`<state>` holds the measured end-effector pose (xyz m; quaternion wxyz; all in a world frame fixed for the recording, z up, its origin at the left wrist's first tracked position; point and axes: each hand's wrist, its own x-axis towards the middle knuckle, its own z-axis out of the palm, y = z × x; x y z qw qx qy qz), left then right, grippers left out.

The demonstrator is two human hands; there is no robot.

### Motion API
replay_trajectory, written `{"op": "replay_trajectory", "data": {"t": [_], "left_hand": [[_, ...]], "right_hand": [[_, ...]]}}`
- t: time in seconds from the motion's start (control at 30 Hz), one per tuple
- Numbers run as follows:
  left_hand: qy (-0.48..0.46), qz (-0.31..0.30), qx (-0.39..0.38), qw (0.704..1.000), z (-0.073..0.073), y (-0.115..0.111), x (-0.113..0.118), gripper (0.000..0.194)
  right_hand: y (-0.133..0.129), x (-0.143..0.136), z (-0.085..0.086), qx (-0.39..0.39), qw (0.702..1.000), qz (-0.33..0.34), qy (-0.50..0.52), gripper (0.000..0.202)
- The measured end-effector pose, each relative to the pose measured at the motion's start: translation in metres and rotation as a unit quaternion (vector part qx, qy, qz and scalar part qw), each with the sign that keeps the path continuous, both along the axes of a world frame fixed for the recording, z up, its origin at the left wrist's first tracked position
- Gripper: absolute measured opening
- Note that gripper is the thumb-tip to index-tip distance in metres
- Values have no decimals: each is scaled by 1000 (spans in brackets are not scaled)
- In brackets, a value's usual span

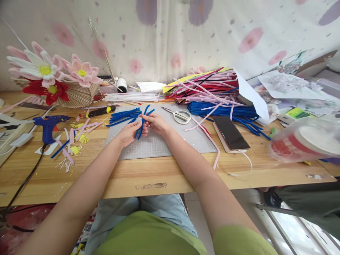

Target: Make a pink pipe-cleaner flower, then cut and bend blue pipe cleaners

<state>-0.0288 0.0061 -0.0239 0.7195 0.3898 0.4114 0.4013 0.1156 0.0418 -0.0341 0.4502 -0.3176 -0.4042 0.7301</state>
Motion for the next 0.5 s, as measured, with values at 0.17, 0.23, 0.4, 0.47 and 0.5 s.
{"op": "replay_trajectory", "data": {"t": [0.17, 0.23, 0.4, 0.47, 0.5], "left_hand": [[-17, 15, -33, 999, -4, 0, 1, 10], [-14, 22, -45, 999, -3, -1, 1, 14], [-8, 11, -54, 998, 3, -5, -1, 15], [2, 17, -54, 998, 4, -7, -2, 11], [5, 20, -54, 998, 4, -7, -2, 9]], "right_hand": [[-3, -9, -3, -25, 999, -20, 12, 13], [-3, -10, -5, -37, 999, -18, 9, 14], [-2, -8, -6, -40, 999, -31, 18, 17], [-2, -8, -6, -35, 998, -45, 26, 16], [-2, -8, -6, -34, 998, -55, 26, 16]]}}
